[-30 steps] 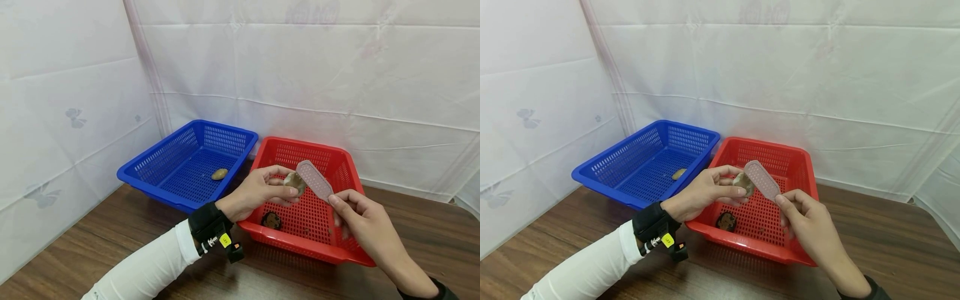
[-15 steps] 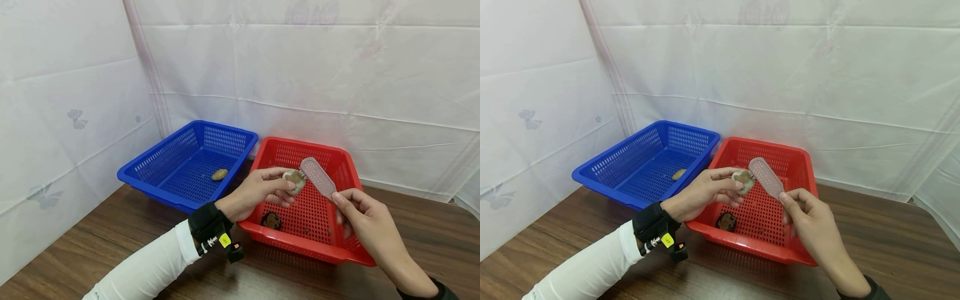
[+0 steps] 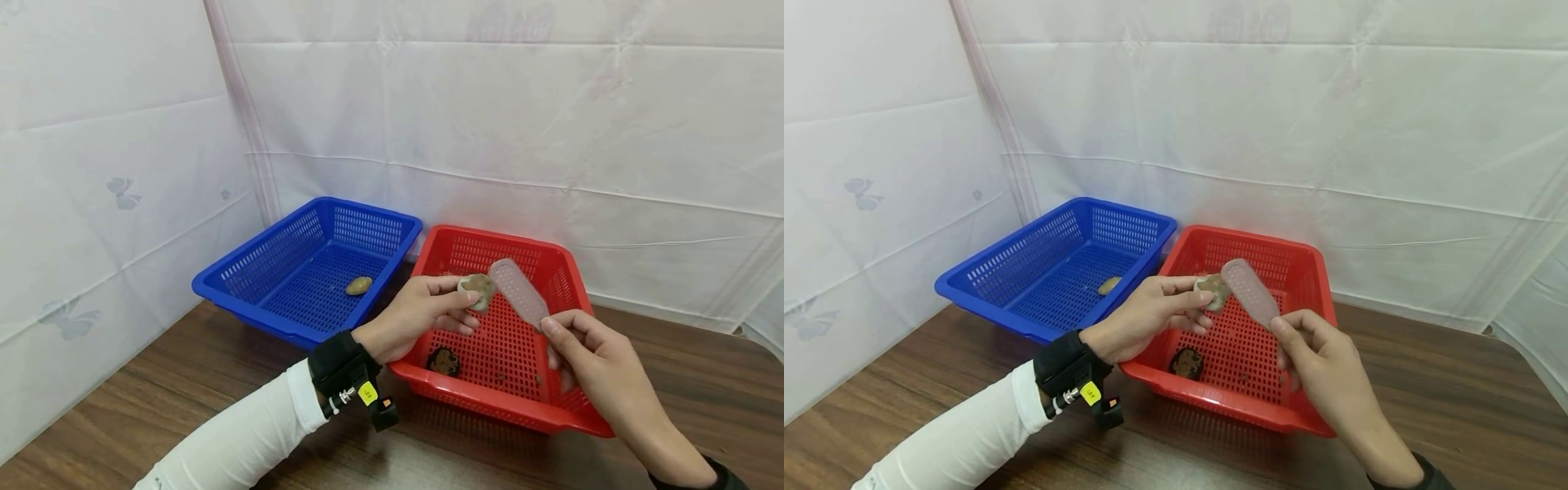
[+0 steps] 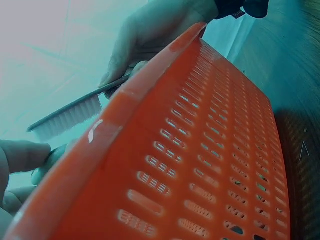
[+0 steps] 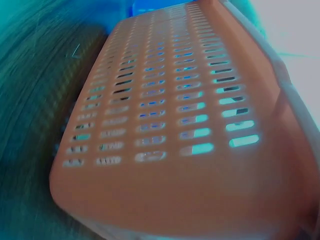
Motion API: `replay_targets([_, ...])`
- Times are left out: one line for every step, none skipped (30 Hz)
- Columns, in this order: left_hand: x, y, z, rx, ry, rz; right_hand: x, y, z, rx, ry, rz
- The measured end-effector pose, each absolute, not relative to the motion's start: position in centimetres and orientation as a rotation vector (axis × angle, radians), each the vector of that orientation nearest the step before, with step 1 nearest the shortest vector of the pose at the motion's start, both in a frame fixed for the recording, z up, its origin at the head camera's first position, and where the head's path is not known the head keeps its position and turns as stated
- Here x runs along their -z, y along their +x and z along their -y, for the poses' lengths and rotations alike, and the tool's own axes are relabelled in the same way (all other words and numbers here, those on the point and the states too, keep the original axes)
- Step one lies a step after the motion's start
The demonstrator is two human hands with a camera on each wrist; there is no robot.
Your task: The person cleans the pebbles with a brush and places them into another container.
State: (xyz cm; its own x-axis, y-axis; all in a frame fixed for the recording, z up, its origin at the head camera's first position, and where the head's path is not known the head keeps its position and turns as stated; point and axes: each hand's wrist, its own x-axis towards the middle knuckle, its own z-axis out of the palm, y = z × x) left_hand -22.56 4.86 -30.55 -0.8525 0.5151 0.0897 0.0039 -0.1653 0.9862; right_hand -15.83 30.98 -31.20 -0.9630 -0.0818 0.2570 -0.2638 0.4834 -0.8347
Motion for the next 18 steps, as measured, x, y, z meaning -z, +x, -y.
replay_targets([30.57,-22.57,-4.86,-2.083,0.589,-1.771,31.3,-15.81,-30.94,-1.462,0.343,2.553])
replay_targets([30.57,-22.57,-4.87,-2.085,0.585,-1.773,31.38,-15.78,-30.87,-1.444,0.383,2.558])
replay_targets([30.56,-22.58,-4.9,-2.093,0.577,-1.771,31.41,-15.77,-30.81,-1.428,0.416,2.56])
replay_targets([30.55,-22.6,-4.93,-2.102,0.569,-1.768,31.43,-15.73,-30.77,-1.413,0.434,2.562])
replay_targets([30.56,-22.63,-4.96,-2.11,0.56,-1.765,31.43,-15.68,-30.75,-1.411,0.44,2.562])
replay_targets([30.55,-22.63,-4.98,-2.115,0.548,-1.764,31.41,-15.63,-30.74,-1.411,0.437,2.56])
replay_targets([30.52,-22.62,-5.0,-2.113,0.542,-1.768,31.41,-15.6,-30.74,-1.412,0.432,2.561])
replay_targets([30.53,-22.64,-5.01,-2.106,0.541,-1.773,31.37,-15.57,-30.74,-1.411,0.424,2.562])
replay_targets([30.53,-22.66,-5.03,-2.096,0.546,-1.783,31.36,-15.57,-30.75,-1.411,0.421,2.562])
replay_targets([30.54,-22.67,-5.02,-2.085,0.552,-1.794,31.37,-15.6,-30.77,-1.412,0.418,2.563])
replay_targets([30.54,-22.67,-5.01,-2.073,0.562,-1.804,31.37,-15.65,-30.79,-1.414,0.413,2.56])
replay_targets([30.55,-22.66,-5.0,-2.062,0.57,-1.811,31.38,-15.7,-30.81,-1.415,0.407,2.558])
replay_targets([30.53,-22.64,-4.98,-2.053,0.581,-1.818,31.41,-15.76,-30.83,-1.418,0.4,2.553])
replay_targets([30.53,-22.63,-4.97,-2.05,0.591,-1.819,31.42,-15.81,-30.84,-1.42,0.391,2.55])
replay_targets([30.52,-22.61,-4.96,-2.049,0.599,-1.819,31.42,-15.84,-30.86,-1.42,0.384,2.548])
replay_targets([30.53,-22.62,-4.96,-2.05,0.605,-1.816,31.42,-15.86,-30.86,-1.418,0.376,2.546])
replay_targets([30.54,-22.63,-4.97,-2.05,0.606,-1.814,31.41,-15.86,-30.85,-1.419,0.365,2.543])
replay_targets([30.53,-22.61,-4.95,-2.048,0.605,-1.814,31.39,-15.82,-30.85,-1.417,0.356,2.542])
